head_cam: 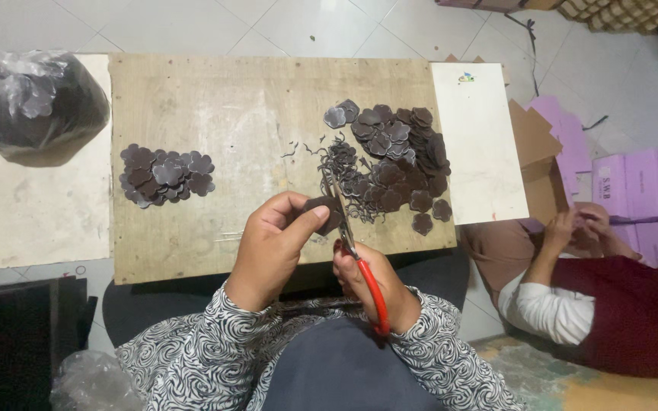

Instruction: The person sits on the floor and uses red-handled scissors to cut flower-shaped pieces from dark brown material. They hold each piece in the left hand and trim the edges with the right hand, placing finished shapes on a wooden board. A second person assembles purple boxes in the background.

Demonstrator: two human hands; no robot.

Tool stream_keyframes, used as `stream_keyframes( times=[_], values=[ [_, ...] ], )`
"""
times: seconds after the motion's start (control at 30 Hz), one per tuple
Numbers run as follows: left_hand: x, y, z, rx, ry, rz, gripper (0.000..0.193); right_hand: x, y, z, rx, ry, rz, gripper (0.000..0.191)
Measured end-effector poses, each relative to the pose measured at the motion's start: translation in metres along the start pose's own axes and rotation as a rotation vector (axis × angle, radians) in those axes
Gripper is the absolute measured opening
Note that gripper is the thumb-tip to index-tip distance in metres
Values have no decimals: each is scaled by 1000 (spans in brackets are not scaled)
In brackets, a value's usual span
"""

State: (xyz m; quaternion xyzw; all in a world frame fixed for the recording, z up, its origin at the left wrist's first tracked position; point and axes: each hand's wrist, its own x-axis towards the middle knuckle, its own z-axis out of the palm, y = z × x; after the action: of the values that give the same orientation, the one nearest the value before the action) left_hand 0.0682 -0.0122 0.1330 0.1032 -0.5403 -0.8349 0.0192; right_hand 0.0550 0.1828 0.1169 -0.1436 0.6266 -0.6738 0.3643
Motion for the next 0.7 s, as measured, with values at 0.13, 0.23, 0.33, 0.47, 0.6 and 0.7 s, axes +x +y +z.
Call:
stream_keyframes(
  times=[0.13, 0.23, 0.33, 0.47, 0.6, 0.7],
  values=[
    [1, -2, -2, -31, 19, -13, 8, 0, -1, -1, -15, 7, 7, 44],
    [1, -2, -2, -34, 30, -16, 8, 1, -1, -1, -50, 4, -13, 45],
    [2, -1, -2, -44, 27, -4, 8, 1, 0, -2, -65, 9, -6, 45],
    [2, 1, -2, -15, 31, 8, 8, 2, 0, -3, -97, 12, 2, 47],
    [2, 3, -2, -42, 45, 0, 8, 2, -1, -5, -110, 9, 32, 49],
    [3, 2, -1, -42, 45, 23, 7, 2, -1, -6, -75, -27, 28, 50]
  ],
)
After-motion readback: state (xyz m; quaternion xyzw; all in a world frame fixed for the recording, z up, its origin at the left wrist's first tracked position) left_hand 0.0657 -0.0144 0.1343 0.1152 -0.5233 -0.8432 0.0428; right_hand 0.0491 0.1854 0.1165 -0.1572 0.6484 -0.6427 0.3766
